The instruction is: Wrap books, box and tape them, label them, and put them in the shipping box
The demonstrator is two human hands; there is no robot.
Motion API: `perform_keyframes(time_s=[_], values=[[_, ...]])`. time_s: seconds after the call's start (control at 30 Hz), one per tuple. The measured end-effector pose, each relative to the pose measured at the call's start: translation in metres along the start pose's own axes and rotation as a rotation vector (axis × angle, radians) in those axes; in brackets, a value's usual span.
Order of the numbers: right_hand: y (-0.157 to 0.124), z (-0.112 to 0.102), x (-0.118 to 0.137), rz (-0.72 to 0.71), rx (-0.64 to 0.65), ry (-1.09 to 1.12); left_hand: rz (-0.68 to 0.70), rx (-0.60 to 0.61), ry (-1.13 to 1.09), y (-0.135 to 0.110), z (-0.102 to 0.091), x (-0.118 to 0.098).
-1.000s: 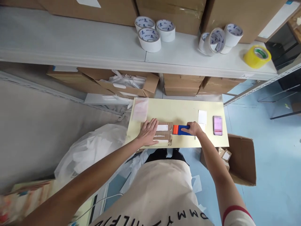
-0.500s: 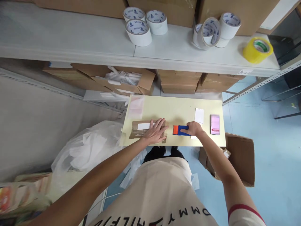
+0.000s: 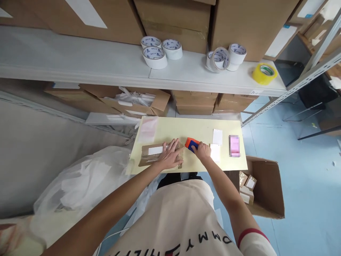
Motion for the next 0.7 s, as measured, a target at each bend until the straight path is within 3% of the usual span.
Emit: perform_keyframes(time_s=[0.1, 0.2, 0.3, 0.4, 0.53, 0.6, 0.7], values=[[-0.005, 0.026, -0.009, 0.002, -0.005, 0.125, -0.071, -0.089, -0.195, -0.003, 0.001, 0.012], [-0.005, 0.056, -0.008, 0.016, 0.026, 0.185, -0.196, -0.280, -0.362, -0.016, -0.004, 0.029], [-0.004, 0.075, -0.004, 0.023, 0.030, 0.225, -0.363, -0.443, -0.420, -0.046, -0.007, 0.053], [-0.010, 0.082, -0.003, 0.011, 0.000, 0.229, -0.622, -0.554, -0.544, -0.086, 0.001, 0.084], [-0.027, 0.086, 0.005, -0.172, -0.166, 0.331, -0.859, -0.531, -0.937, -0.122, 0.026, 0.107], [-0.032, 0.092, 0.016, -0.291, -0.134, 0.459, -0.845, -0.482, -1.116, -0.124, 0.035, 0.105], [-0.032, 0.105, 0.038, -0.372, -0.002, 0.651, -0.693, -0.387, -1.287, -0.117, 0.038, 0.094]])
Point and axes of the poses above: each hand's wrist, its own y-axis towards the middle knuckle, its own z-axis out of the palm, x = y × z, the point moved 2 cm from there along y, towards the middle knuckle, and after that the axes turned 3 degrees about y, right-handed, at the moved point
